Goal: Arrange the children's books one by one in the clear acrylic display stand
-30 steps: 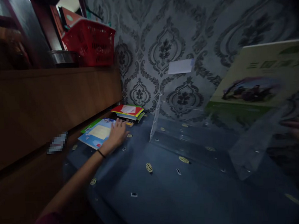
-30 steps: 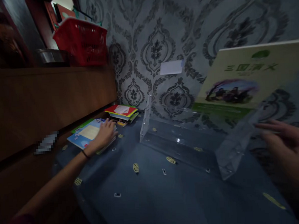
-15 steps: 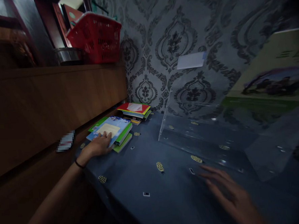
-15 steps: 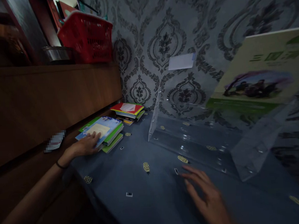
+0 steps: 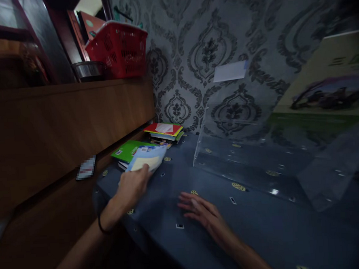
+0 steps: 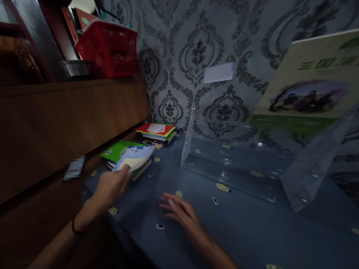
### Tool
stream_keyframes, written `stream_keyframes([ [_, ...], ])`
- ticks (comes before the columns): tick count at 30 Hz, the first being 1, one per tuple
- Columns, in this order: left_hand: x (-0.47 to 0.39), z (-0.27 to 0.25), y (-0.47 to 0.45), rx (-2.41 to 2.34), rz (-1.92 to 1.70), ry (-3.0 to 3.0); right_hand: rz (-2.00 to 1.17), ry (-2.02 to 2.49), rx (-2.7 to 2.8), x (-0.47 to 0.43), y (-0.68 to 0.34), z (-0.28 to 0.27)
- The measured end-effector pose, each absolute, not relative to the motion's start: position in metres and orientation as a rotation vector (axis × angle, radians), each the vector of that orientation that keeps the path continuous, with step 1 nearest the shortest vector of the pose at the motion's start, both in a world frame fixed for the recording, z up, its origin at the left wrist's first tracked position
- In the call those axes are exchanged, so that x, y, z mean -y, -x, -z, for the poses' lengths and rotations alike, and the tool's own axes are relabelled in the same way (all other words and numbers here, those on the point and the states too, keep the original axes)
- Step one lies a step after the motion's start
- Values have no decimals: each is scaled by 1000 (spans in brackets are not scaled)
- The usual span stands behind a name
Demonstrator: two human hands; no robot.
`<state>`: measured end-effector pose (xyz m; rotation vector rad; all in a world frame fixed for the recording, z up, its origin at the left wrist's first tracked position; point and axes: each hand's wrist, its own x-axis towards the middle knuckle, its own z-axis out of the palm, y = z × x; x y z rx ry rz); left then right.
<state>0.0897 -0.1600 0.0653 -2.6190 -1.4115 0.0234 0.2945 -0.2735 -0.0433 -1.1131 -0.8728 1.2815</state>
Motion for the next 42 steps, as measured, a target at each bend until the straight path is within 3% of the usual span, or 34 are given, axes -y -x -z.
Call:
stream_keyframes([
  [4, 218, -39, -112, 932, -94, 2909, -1507, 881, 572, 254, -283, 39],
  [8, 252, 2, -131, 400, 158, 3081, -1345, 1157, 413, 260, -299, 56],
  [13, 245, 27, -151, 142, 302, 3171, -1197, 1338, 548, 282, -331, 69],
  [21, 191, 58, -165, 257, 413, 3363, -1030, 1417, 570, 305, -343, 55],
  [28, 128, 75, -193, 582, 367, 3308, -1077, 1644, 878, 323, -363, 58],
  [32, 108, 80, -204, 610, 431, 3276, -555, 2164, 1228, 329, -375, 47],
  [35, 106, 85, -205, 599, 539, 3283, -147, 2231, 1433, 314, -362, 42],
  [42, 103, 96, -200, 611, 659, 3348, -123, 1810, 1951, 246, -324, 67],
])
